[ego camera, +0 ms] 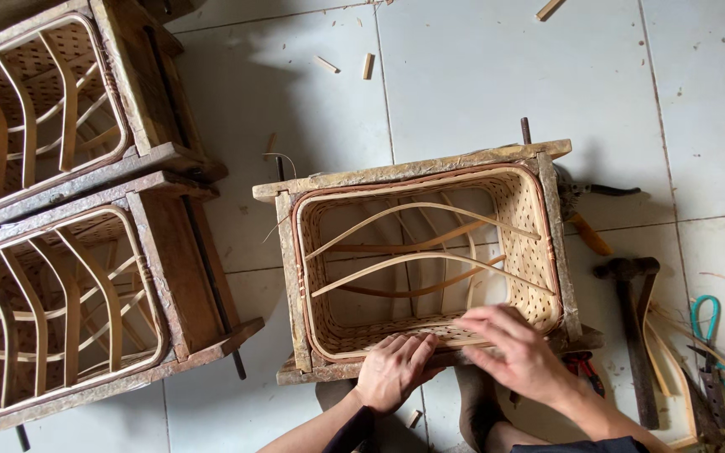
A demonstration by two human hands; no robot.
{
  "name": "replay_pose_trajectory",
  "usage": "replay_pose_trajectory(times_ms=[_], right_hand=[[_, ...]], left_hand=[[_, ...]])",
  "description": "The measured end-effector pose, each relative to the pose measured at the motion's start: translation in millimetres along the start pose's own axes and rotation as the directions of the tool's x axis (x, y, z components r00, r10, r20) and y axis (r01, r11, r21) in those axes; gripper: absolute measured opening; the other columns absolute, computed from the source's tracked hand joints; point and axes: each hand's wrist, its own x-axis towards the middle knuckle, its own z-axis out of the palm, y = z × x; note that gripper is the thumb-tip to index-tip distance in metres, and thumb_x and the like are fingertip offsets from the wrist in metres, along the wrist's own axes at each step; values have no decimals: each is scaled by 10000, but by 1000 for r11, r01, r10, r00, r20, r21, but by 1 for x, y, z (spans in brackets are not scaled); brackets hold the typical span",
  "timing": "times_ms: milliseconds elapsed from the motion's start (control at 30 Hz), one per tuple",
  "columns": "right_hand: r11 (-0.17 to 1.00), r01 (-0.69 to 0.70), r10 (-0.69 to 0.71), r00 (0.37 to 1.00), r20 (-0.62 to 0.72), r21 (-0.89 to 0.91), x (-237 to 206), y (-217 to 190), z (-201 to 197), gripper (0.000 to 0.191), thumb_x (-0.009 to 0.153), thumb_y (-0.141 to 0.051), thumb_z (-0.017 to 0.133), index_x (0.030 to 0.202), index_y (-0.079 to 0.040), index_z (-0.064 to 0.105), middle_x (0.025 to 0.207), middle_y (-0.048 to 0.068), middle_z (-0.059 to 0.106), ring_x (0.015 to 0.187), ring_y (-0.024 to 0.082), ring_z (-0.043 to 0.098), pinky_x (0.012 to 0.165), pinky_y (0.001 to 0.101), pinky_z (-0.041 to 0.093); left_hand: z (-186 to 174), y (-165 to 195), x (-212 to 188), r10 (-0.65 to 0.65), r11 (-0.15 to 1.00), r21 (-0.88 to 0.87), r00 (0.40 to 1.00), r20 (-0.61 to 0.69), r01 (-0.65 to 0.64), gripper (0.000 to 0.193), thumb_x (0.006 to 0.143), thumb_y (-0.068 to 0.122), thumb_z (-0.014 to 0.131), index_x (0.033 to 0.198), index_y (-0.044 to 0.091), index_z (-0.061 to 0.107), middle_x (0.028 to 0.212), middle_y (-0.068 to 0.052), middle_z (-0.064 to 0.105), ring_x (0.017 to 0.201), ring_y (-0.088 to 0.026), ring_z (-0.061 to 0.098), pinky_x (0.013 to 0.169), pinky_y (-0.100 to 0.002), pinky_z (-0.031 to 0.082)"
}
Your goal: The person weaves a basket by inserting thin wooden strips into a wooden frame. They use a hammer to secure the strips and pliers to trim excess material. The person works on the basket's edge, ensuring the strips are properly aligned and secured.
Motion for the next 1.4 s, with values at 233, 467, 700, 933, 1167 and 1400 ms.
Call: replay_pose_trajectory(times_ms=[233,467,700,933,1167,1400], right_hand=[[885,-423,460,726,-511,196,-86,85,-68,232,1145,-192,533,1297,-59,647,1349,131,651,1212,208,655,960,306,584],[581,-721,691,682,-240,-377,-185,103,-22,624,727,-361,831,1200,5,657,1219,214,639,1059,377,648,904,446,553],[432,-748,718,623,-310,-504,-180,66,-1,804,632,-380,871,1313,-60,587,1325,207,548,1241,405,572,961,476,535],[380,-875,818,469,-332,-301,-191,53,-18,870,591,-340,890,1348,-79,551,1229,188,589,1141,406,591,940,482,520],[168,-876,966,238,103,453,-216,69,-49,579,807,-295,754,1296,-25,599,1152,168,602,1027,336,675,922,444,574],[-174,-335,849,426,313,926,-225,66,-77,528,893,-210,530,1360,30,483,1152,213,641,995,297,638,819,501,567]], left_hand=[[-14,3,7,-17,999,-37,998,55,19,542,983,378,703,1347,-5,583,1026,-138,697,965,-308,681,896,-412,547],[-60,-12,20,16,1000,12,908,-419,-12,544,747,168,830,1257,73,665,1266,-110,725,1220,-280,635,1060,-467,496],[-107,-68,-40,-637,770,-393,577,-510,503,679,855,64,759,1474,48,482,1496,-183,532,1426,-315,468,1153,-474,365],[-93,-86,-59,-850,191,-842,514,115,505,830,872,76,680,1609,132,302,1573,-102,476,1392,-231,500,1064,-382,491],[-95,-77,-60,-859,168,-841,494,130,514,892,830,68,695,1616,129,278,1526,-135,518,1347,-250,550,1048,-429,531],[-86,-83,-66,-860,262,-788,505,71,558,888,837,131,715,1609,109,276,1511,-169,511,1359,-268,540,1051,-457,520]])
